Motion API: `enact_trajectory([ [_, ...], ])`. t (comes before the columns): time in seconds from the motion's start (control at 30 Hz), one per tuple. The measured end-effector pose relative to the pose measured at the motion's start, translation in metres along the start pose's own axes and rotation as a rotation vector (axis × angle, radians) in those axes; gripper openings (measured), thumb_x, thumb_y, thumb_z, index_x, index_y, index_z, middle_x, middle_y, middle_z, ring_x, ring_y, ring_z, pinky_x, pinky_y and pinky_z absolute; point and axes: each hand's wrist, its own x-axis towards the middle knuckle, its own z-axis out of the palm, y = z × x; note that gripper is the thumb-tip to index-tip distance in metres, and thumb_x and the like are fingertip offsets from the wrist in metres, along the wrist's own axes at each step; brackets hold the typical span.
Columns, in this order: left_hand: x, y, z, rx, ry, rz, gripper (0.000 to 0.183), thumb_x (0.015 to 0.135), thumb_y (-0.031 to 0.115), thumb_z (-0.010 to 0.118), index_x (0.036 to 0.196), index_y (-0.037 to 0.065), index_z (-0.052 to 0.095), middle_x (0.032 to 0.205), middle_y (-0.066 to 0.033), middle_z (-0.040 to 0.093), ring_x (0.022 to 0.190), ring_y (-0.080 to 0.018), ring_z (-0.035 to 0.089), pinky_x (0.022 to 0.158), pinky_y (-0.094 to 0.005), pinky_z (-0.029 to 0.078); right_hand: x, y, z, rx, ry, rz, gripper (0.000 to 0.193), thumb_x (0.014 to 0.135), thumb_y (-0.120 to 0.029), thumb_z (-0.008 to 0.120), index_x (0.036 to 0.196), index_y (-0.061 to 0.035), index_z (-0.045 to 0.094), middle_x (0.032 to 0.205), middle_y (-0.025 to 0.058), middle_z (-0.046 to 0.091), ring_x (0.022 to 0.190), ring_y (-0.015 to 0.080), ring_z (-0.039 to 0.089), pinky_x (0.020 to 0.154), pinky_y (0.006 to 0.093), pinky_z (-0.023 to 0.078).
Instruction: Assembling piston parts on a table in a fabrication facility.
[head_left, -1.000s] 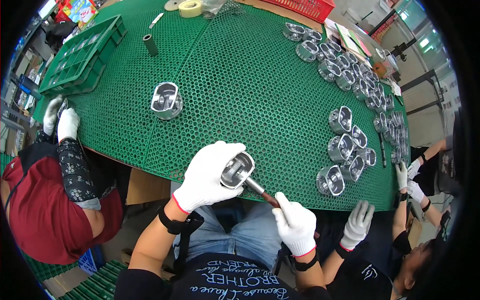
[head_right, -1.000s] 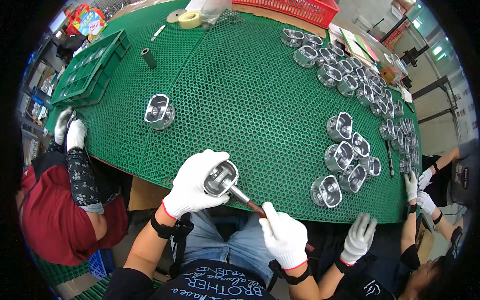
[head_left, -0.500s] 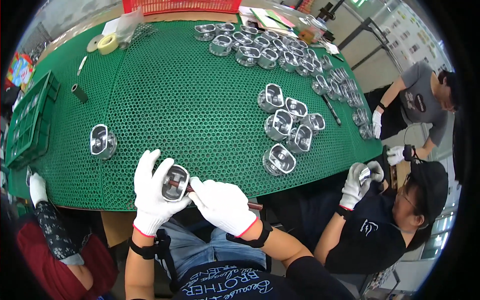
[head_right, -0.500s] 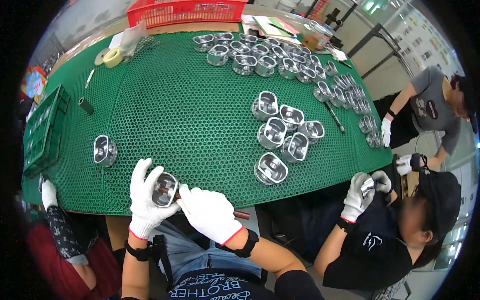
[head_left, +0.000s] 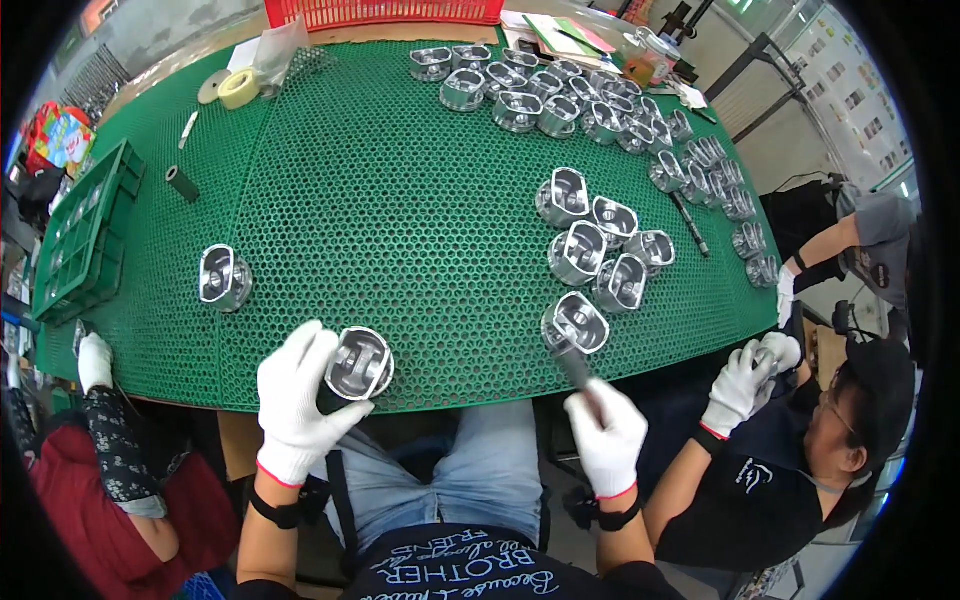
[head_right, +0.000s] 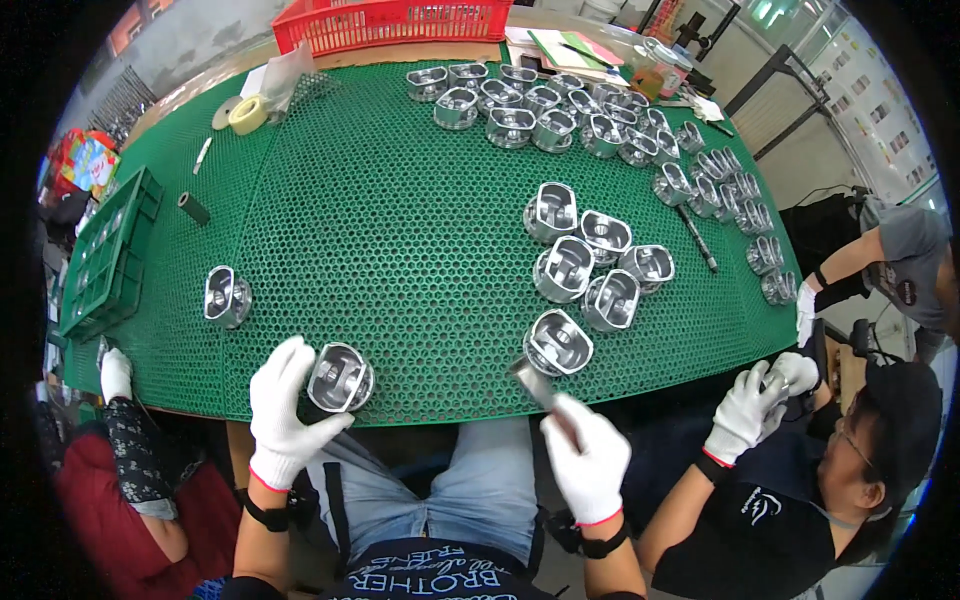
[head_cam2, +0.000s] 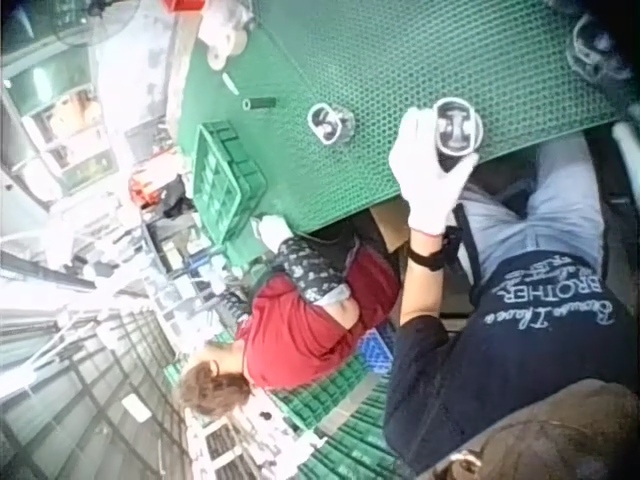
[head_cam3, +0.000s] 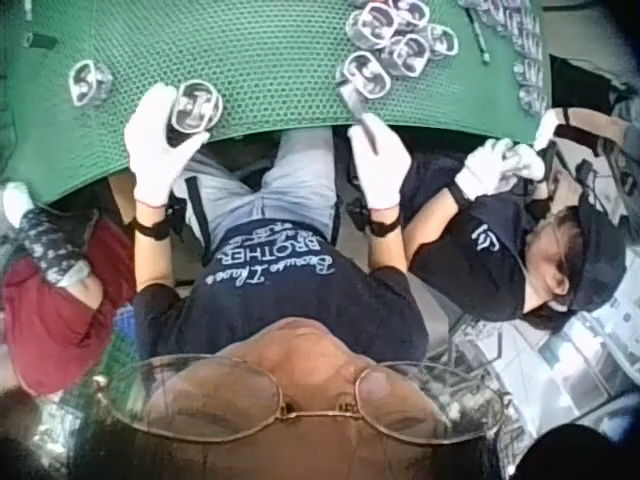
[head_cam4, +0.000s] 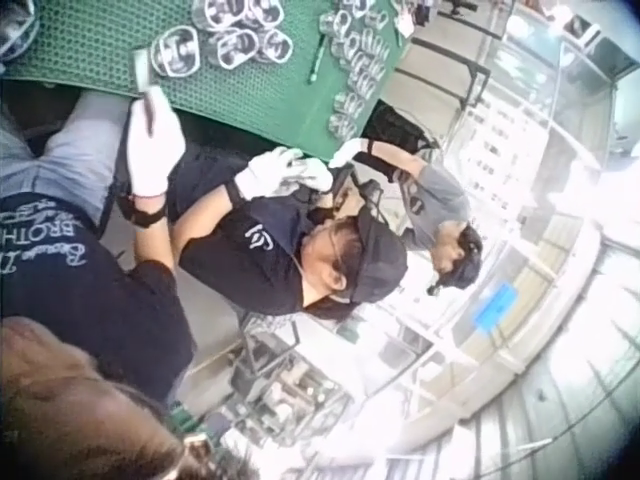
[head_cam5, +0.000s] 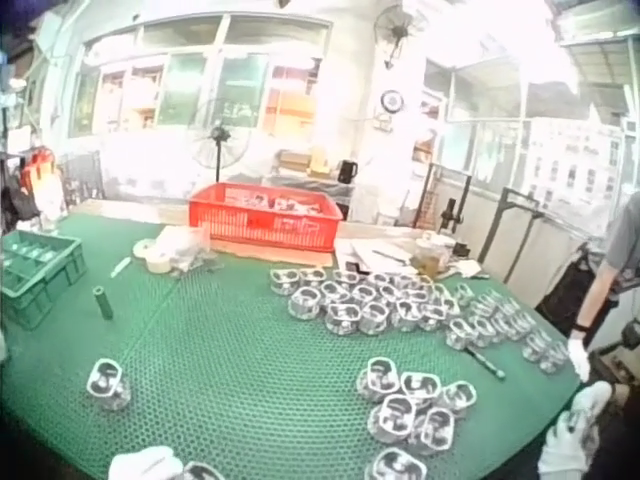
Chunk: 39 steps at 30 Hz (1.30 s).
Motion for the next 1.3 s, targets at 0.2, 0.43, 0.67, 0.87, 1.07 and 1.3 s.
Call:
enact_trajectory([
  [0.2, -0.027, -0.002, 0.017, 0.048, -0.023, 0.168, 0.029, 0.064, 0.004, 0.085, 0.086, 0.011, 0.067, 0.088, -0.0059, 0.07, 0.07, -0.03, 0.068, 0.059, -0.0406, 0.052, 0.066, 0.035, 0.024, 0.12, 0.2, 0.076, 0.03, 0.093, -0.005, 0.076, 0.122, 0.0003, 0.07, 0.11, 0.0112, 0.07, 0.098, 0.0203, 0.069, 0.089, 0.0316, 0.055],
  [0.43, 0.001, -0.032, 0.012, 0.054, 0.139, -0.07, 0.018, 0.077, 0.008, 0.082, 0.085, 0.01, 0.066, 0.084, -0.0109, 0.066, 0.075, -0.0341, 0.066, 0.067, -0.0445, 0.051, 0.084, 0.037, 0.01, 0.446, -0.094, 0.386, 0.024, 0.097, -0.006, 0.067, 0.121, -0.0014, 0.072, 0.092, -0.0035, 0.068, 0.069, 0.0028, 0.054, 0.059, 0.0205, 0.043],
  [0.67, 0.0, -0.033, 0.011, 0.036, 0.142, -0.205, 0.074, 0.079, 0.014, 0.082, 0.147, 0.001, 0.055, 0.155, -0.0277, 0.051, 0.141, -0.044, 0.052, 0.117, -0.048, 0.044, 0.08, 0.06, 0.02, 0.446, -0.123, 0.271, 0.021, 0.097, -0.005, 0.065, 0.116, -0.0026, 0.073, 0.092, -0.0023, 0.068, 0.058, 0.0001, 0.046, 0.051, 0.0182, 0.035],
  [0.87, -0.035, 0.001, 0.036, -0.034, 0.029, 0.002, 0.08, 0.077, 0.033, 0.089, 0.144, 0.002, 0.058, 0.146, -0.023, 0.06, 0.134, -0.0436, 0.056, 0.118, -0.053, 0.041, 0.075, 0.01, -0.012, 0.539, -0.442, 0.443, 0.023, 0.094, -0.002, 0.065, 0.115, 0.0032, 0.071, 0.093, 0.0034, 0.071, 0.053, 0.0026, 0.047, 0.047, 0.0189, 0.036],
  [1.07, -0.022, 0.019, 0.056, -0.248, -0.078, 0.057, 0.11, 0.068, 0.045, 0.095, 0.155, 0.002, 0.045, 0.153, -0.0241, 0.052, 0.144, -0.0451, 0.047, 0.123, -0.0543, 0.035, 0.038, -0.076, 0.057, 0.934, -0.641, 0.564, 0.023, 0.096, -0.006, 0.068, 0.115, 0.0056, 0.071, 0.068, -0.0016, 0.058, 0.051, 0.0053, 0.047, 0.049, 0.0239, 0.039],
  [1.3, 0.003, 0.004, 0.023, -0.235, 0.144, -0.062, 0.044, 0.081, 0.022, 0.082, 0.116, 0.005, 0.063, 0.097, -0.0142, 0.065, 0.087, -0.0371, 0.063, 0.079, -0.0474, 0.053, 0.017, -0.082, 0.091, 0.498, -0.606, 0.244, 0.029, 0.096, -0.003, 0.066, 0.124, -0.0044, 0.072, 0.089, 0.0039, 0.073, 0.058, 0.0115, 0.057, 0.055, 0.0272, 0.046],
])
